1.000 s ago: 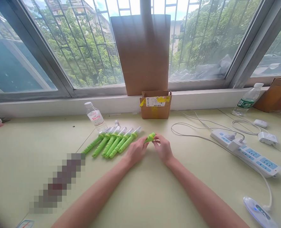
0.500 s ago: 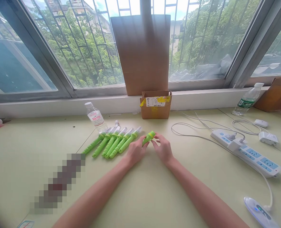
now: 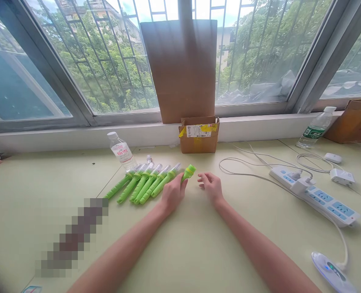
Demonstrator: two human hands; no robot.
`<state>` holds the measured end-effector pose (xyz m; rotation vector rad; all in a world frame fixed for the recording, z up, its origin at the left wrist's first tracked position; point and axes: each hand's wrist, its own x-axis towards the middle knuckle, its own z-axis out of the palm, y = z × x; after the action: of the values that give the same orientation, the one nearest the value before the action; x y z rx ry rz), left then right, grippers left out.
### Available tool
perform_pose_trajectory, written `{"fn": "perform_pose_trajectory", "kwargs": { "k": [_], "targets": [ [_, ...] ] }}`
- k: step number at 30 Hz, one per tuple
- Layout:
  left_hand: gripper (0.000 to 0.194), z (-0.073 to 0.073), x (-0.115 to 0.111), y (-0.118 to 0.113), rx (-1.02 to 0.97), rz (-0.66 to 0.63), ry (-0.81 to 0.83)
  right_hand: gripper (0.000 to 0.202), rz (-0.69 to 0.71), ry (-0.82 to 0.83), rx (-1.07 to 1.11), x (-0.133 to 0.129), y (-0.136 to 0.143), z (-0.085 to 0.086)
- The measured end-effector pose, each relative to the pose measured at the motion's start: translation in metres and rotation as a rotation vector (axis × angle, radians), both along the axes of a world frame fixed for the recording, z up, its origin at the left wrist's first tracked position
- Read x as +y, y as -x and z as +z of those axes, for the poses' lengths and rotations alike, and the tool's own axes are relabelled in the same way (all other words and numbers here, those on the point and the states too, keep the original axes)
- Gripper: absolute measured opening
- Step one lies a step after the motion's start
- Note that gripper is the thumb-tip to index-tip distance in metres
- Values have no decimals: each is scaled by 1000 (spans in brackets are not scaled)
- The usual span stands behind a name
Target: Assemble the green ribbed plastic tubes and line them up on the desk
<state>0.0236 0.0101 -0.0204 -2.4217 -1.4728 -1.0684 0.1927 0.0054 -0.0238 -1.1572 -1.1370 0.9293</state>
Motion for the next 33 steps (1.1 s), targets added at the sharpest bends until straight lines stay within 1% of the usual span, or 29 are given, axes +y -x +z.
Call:
{"fn": "perform_pose_trajectory", "kwargs": {
  "k": [5, 8, 12, 15, 18, 23, 30, 33],
  "targets": [
    [31, 1, 0, 0, 17, -11, -12, 40, 16, 23, 158, 4, -6, 2],
    [30, 1, 0, 0, 30, -11, -12, 39, 23, 28, 174, 5, -7, 2],
    [28, -2, 1, 0, 42, -5, -5, 39, 27, 9, 98, 3, -3, 2],
    [26, -3, 2, -1, 44, 23, -3, 37, 21, -14, 21, 0, 2, 2],
    [23, -4, 2, 0, 47, 42, -5, 38, 34, -64, -96, -3, 7, 3],
    [23, -5, 2, 0, 55, 20, 4, 39, 48, -160, -226, -7, 9, 4],
    [27, -6, 3, 1, 84, 13, 10, 38, 39, -176, -268, -7, 9, 3],
    [26, -5, 3, 1, 107, 14, 6, 37, 28, -168, -268, -7, 9, 2]
  ]
}}
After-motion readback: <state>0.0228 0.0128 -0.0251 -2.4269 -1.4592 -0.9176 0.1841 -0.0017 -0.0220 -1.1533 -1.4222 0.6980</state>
